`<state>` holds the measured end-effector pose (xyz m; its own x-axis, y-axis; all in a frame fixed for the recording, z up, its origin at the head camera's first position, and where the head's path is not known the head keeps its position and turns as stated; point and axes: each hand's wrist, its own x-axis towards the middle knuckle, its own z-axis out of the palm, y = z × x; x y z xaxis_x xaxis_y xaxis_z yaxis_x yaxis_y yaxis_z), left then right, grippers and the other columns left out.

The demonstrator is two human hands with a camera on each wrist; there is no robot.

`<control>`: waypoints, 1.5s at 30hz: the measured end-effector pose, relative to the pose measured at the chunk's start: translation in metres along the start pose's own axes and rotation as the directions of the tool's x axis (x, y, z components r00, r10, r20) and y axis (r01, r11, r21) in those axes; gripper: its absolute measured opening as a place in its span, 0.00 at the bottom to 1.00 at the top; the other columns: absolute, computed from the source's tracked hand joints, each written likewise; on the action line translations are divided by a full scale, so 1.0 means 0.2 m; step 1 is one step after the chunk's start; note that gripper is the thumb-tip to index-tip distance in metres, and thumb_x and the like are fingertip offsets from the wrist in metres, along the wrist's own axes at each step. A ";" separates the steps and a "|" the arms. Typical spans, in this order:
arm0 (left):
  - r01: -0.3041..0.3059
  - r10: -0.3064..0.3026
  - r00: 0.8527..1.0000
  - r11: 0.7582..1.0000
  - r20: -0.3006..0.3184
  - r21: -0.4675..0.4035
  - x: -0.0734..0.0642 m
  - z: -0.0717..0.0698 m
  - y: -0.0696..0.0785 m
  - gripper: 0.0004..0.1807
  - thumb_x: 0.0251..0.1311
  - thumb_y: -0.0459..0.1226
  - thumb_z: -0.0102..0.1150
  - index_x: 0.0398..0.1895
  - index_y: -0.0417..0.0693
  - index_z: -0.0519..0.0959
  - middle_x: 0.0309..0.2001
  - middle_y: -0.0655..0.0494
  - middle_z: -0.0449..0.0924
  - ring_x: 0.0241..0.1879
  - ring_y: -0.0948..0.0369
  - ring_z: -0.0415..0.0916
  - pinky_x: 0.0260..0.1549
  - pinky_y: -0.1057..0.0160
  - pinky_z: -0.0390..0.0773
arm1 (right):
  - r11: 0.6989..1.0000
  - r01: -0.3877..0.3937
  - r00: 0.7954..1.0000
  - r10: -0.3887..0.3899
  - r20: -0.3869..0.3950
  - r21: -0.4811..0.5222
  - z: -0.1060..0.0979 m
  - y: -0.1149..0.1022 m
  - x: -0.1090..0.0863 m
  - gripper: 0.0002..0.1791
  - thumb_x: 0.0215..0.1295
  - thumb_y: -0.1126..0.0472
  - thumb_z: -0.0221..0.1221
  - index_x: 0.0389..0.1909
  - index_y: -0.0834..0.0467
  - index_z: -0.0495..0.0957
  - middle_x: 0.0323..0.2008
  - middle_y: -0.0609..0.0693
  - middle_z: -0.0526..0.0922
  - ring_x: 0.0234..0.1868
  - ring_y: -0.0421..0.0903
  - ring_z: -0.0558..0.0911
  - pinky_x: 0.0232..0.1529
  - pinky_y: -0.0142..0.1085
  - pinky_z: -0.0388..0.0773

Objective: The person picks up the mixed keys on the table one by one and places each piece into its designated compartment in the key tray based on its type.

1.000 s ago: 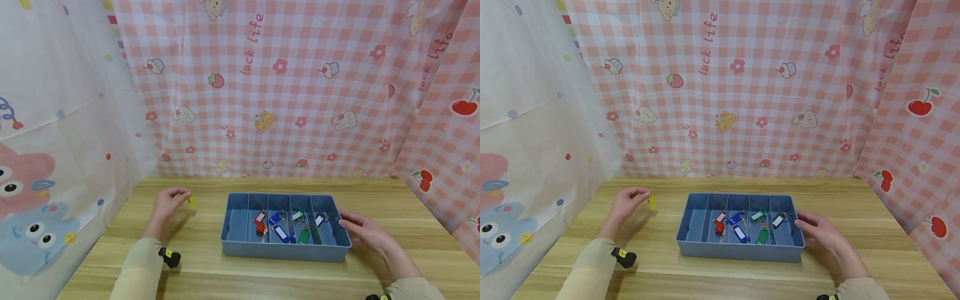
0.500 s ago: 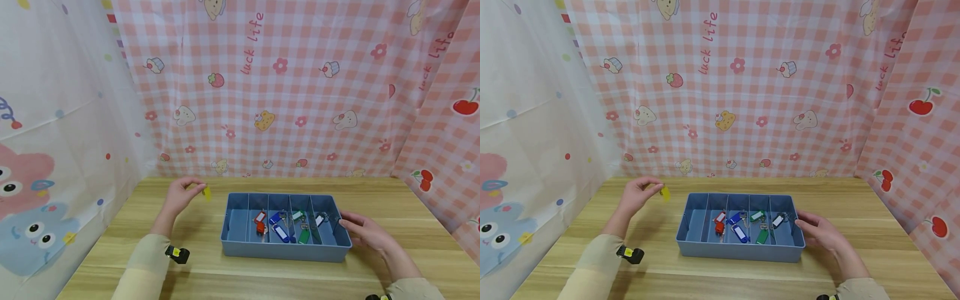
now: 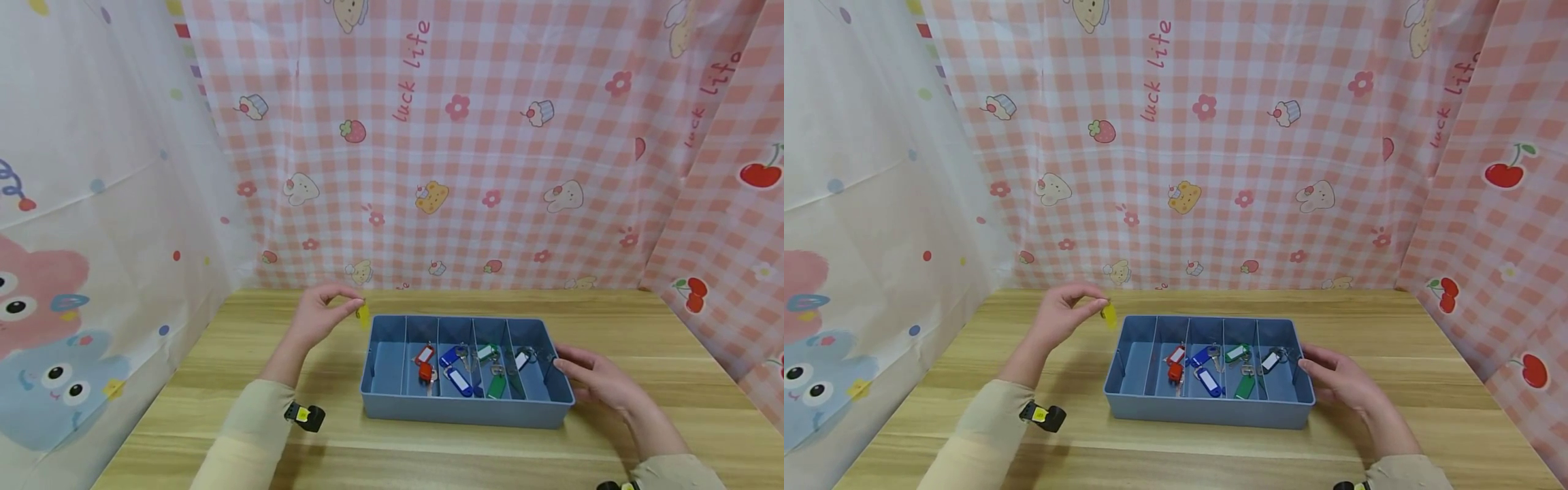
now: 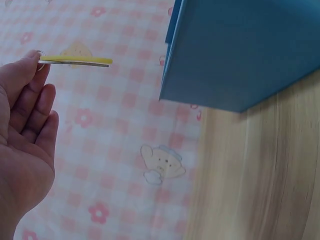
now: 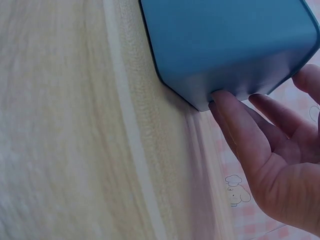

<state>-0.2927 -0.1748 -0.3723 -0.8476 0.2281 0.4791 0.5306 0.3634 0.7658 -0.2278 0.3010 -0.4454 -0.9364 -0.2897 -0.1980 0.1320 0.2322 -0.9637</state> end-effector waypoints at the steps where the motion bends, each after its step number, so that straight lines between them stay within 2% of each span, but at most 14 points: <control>1: -0.007 0.007 1.000 1.000 0.005 -0.005 0.00 0.01 0.00 0.04 0.61 0.34 0.68 0.35 0.42 0.87 0.40 0.52 0.85 0.47 0.53 0.79 0.57 0.46 0.72 | 1.000 -0.001 1.000 0.001 0.001 -0.003 0.00 0.00 0.00 0.38 0.78 0.56 0.50 0.73 0.76 0.45 0.70 0.78 0.52 0.56 0.48 0.77 0.51 0.46 0.80; 8: -0.027 0.028 0.999 0.999 0.036 -0.036 0.00 0.07 0.02 0.03 0.61 0.33 0.68 0.35 0.43 0.87 0.39 0.53 0.84 0.46 0.55 0.78 0.57 0.44 0.72 | 1.000 0.003 1.000 -0.003 -0.004 -0.026 0.01 -0.01 -0.01 0.37 0.78 0.56 0.50 0.73 0.76 0.46 0.70 0.78 0.53 0.58 0.52 0.76 0.52 0.46 0.79; 13: -0.056 0.060 0.996 0.996 0.063 -0.064 -0.01 0.11 -0.01 0.04 0.61 0.33 0.67 0.35 0.40 0.87 0.36 0.52 0.84 0.42 0.55 0.79 0.56 0.47 0.73 | 1.000 0.001 1.000 -0.001 -0.009 -0.027 0.01 -0.01 -0.01 0.37 0.78 0.56 0.50 0.73 0.76 0.46 0.70 0.78 0.52 0.58 0.51 0.76 0.52 0.46 0.79; 16: -0.043 0.047 0.996 0.997 0.078 -0.063 -0.01 0.13 -0.02 0.05 0.61 0.34 0.68 0.35 0.40 0.87 0.35 0.53 0.84 0.41 0.55 0.79 0.54 0.47 0.74 | 1.000 0.000 1.000 0.000 -0.011 -0.027 0.01 -0.01 -0.01 0.37 0.78 0.56 0.50 0.73 0.76 0.46 0.70 0.78 0.52 0.58 0.51 0.76 0.52 0.46 0.79; 22: 0.020 -0.017 0.991 1.000 0.129 -0.021 -0.02 0.17 -0.04 0.03 0.61 0.36 0.69 0.34 0.47 0.88 0.37 0.58 0.84 0.43 0.58 0.79 0.56 0.44 0.73 | 1.000 -0.006 1.000 0.005 -0.017 -0.021 0.01 0.00 -0.01 0.37 0.78 0.56 0.51 0.73 0.75 0.46 0.70 0.78 0.51 0.58 0.51 0.76 0.52 0.46 0.79; 26: -0.005 0.007 0.987 1.000 0.160 -0.014 -0.03 0.19 -0.06 0.01 0.60 0.34 0.68 0.33 0.47 0.88 0.37 0.58 0.84 0.45 0.57 0.79 0.54 0.44 0.74 | 1.000 0.001 1.000 -0.002 -0.014 -0.011 0.01 0.00 -0.01 0.37 0.78 0.57 0.51 0.73 0.75 0.45 0.70 0.78 0.51 0.57 0.50 0.77 0.52 0.46 0.79; 29: -0.024 0.027 0.982 1.000 0.187 -0.017 -0.04 0.20 -0.07 0.02 0.60 0.32 0.68 0.32 0.48 0.88 0.36 0.58 0.84 0.43 0.57 0.79 0.52 0.42 0.74 | 1.000 0.006 1.000 -0.006 -0.007 0.006 0.01 0.00 -0.01 0.37 0.78 0.57 0.50 0.73 0.75 0.45 0.70 0.78 0.52 0.56 0.48 0.77 0.51 0.45 0.80; 32: -0.016 0.014 0.976 1.000 0.217 0.011 -0.05 0.21 -0.08 0.03 0.60 0.32 0.68 0.32 0.49 0.88 0.35 0.61 0.83 0.43 0.57 0.78 0.52 0.40 0.73 | 1.000 0.006 1.000 -0.006 -0.004 0.019 0.01 0.00 -0.01 0.38 0.78 0.57 0.50 0.73 0.76 0.44 0.69 0.78 0.52 0.55 0.47 0.78 0.51 0.45 0.80; 38: -0.046 0.029 0.959 0.997 0.282 0.054 -0.06 0.21 -0.09 0.02 0.61 0.33 0.68 0.33 0.47 0.88 0.34 0.61 0.85 0.43 0.57 0.79 0.53 0.45 0.75 | 1.000 0.011 1.000 -0.011 -0.007 0.024 0.01 0.00 -0.01 0.38 0.77 0.57 0.51 0.73 0.76 0.44 0.69 0.78 0.52 0.54 0.46 0.78 0.51 0.44 0.80; 40: -0.063 0.041 0.951 0.996 0.305 0.063 -0.06 0.21 -0.10 0.02 0.61 0.33 0.68 0.32 0.46 0.88 0.33 0.60 0.85 0.41 0.58 0.79 0.51 0.47 0.76 | 1.000 0.012 1.000 -0.011 -0.008 0.020 0.01 0.00 -0.01 0.38 0.77 0.57 0.51 0.73 0.76 0.44 0.69 0.79 0.52 0.55 0.47 0.78 0.51 0.45 0.80; 45: -0.063 0.035 0.938 0.996 0.346 0.069 -0.06 0.20 -0.11 0.02 0.60 0.33 0.68 0.33 0.43 0.87 0.33 0.59 0.85 0.38 0.60 0.79 0.47 0.47 0.78 | 1.000 0.008 1.000 -0.008 -0.013 -0.005 0.01 0.00 0.00 0.38 0.78 0.57 0.50 0.73 0.77 0.45 0.69 0.78 0.52 0.56 0.49 0.77 0.52 0.45 0.79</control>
<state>-0.2939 -0.1487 -0.4128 -0.7758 0.5392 0.3276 0.5815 0.4095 0.7030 -0.2264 0.3004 -0.4460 -0.9417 -0.2793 -0.1877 0.1228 0.2343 -0.9644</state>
